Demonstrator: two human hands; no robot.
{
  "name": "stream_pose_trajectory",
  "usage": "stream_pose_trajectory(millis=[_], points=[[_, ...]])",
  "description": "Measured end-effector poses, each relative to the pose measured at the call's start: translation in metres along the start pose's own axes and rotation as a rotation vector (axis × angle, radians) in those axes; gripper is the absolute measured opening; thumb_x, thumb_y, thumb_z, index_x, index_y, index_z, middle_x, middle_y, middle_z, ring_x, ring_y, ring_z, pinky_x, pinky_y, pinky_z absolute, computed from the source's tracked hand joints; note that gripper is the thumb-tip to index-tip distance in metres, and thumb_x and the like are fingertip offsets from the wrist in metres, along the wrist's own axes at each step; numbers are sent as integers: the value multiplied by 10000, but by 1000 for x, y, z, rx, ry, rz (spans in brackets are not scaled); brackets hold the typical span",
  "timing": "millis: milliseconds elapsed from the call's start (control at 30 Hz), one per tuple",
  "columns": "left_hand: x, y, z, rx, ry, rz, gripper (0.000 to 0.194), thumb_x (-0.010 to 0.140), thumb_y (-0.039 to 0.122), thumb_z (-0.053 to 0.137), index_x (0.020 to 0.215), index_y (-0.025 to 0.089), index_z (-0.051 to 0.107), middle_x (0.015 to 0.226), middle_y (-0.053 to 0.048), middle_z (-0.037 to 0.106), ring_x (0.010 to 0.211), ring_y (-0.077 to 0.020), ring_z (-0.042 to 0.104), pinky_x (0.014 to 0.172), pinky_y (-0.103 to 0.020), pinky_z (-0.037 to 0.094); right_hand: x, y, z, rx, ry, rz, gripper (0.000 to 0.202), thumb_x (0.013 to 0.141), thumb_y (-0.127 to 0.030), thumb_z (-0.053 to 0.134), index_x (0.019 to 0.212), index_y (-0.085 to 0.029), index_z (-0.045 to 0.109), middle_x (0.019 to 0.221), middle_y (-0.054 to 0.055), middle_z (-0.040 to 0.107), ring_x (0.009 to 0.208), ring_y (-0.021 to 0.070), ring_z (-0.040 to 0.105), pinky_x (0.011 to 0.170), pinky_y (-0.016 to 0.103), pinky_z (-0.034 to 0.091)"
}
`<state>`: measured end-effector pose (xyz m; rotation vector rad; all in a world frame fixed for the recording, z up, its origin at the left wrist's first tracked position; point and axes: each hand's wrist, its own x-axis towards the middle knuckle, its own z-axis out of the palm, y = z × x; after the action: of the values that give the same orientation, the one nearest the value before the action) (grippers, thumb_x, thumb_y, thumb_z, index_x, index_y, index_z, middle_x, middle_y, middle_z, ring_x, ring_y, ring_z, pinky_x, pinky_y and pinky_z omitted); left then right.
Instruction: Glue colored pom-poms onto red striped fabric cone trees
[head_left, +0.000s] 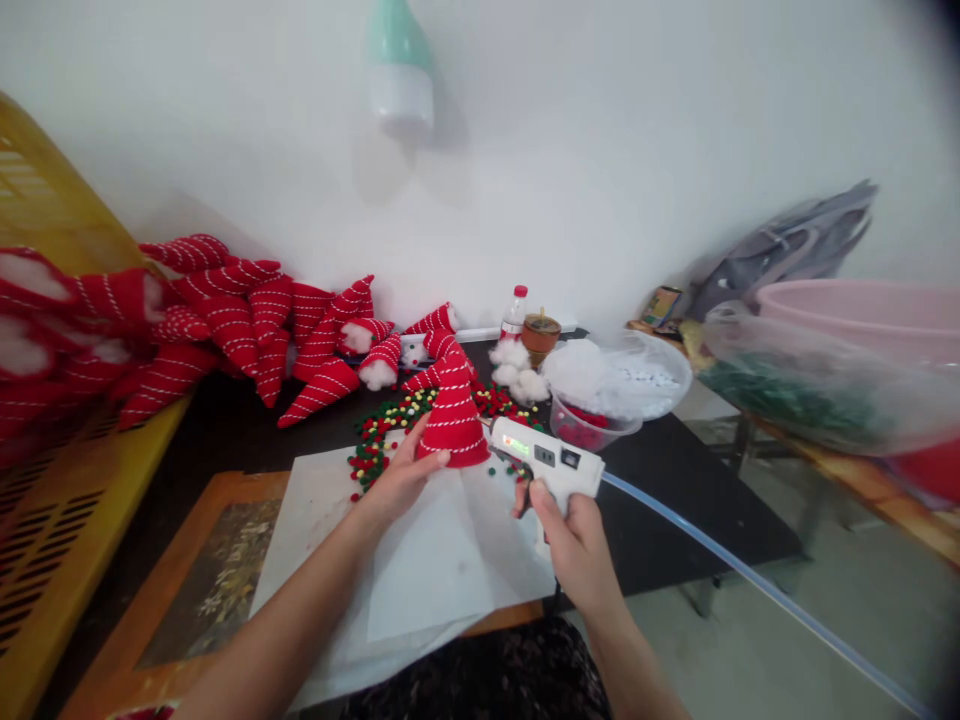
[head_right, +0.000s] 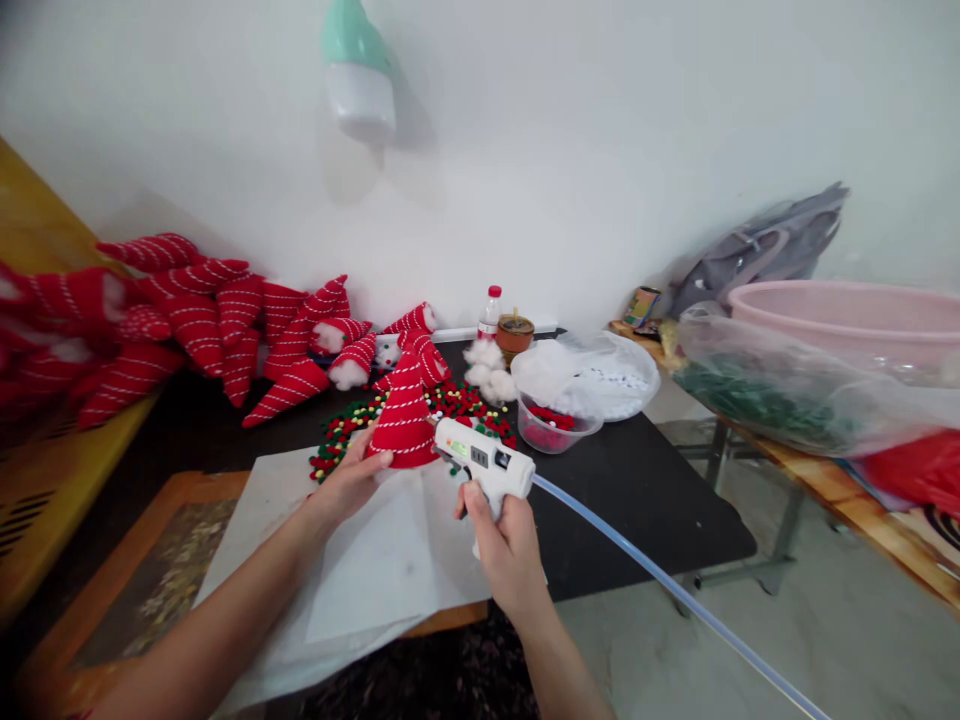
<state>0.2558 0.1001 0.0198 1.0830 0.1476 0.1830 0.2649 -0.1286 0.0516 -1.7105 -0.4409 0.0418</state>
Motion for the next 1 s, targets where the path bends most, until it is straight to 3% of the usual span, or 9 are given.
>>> stream_pose_trajectory(millis=[333,433,533,600,767,1000], points=[[0,0,0,-2,27,1,1072,559,438,971,1495,221,495,1263,-154,735,1200,-375,679,1085,-508,483,0,5,0,9,-1,-16,490,992,-548,531,728,-168,693,578,-6,516,558,148,477,561,263,408],[0,-1,-2,2,17,1,1073,566,448,963,1501,223,487,1264,-156,733,1186,-373,688,1075,-508,493,0,13,0,-22,19,-27,452,1006,-524,525,838,-162,737,580,-4,548,520,145,476,539,263,416],[1,-3,-2,12,23,6,1076,580,449,955,1512,221,468,1270,-154,730,1185,-364,690,1069,-496,501,1,18,0,-37,102,-126,373,1006,-471,542,987,-161,747,847,79,726,742,206,655,721,290,524],[2,-4,-2,34,48,17,1090,583,448,953,1521,222,446,1284,-149,724,1190,-354,687,1064,-480,509,-1,18,1,-32,114,-172,341,1007,-442,549,1027,-160,739,988,116,753,903,244,698,830,315,546],[4,-4,-1,235,88,69,996,629,459,929,1479,223,465,1348,-137,691,1195,-335,684,1042,-449,533,-9,13,10,-58,10,-200,333,1017,-428,541,1068,-169,745,956,108,764,882,251,720,858,342,570],[3,1,5,481,39,201,903,677,521,876,1424,202,482,1395,-148,653,1243,-345,659,1064,-458,525,-15,13,20,-109,-8,-227,343,1004,-468,565,1045,-184,753,1064,139,780,1039,283,729,980,372,553]])
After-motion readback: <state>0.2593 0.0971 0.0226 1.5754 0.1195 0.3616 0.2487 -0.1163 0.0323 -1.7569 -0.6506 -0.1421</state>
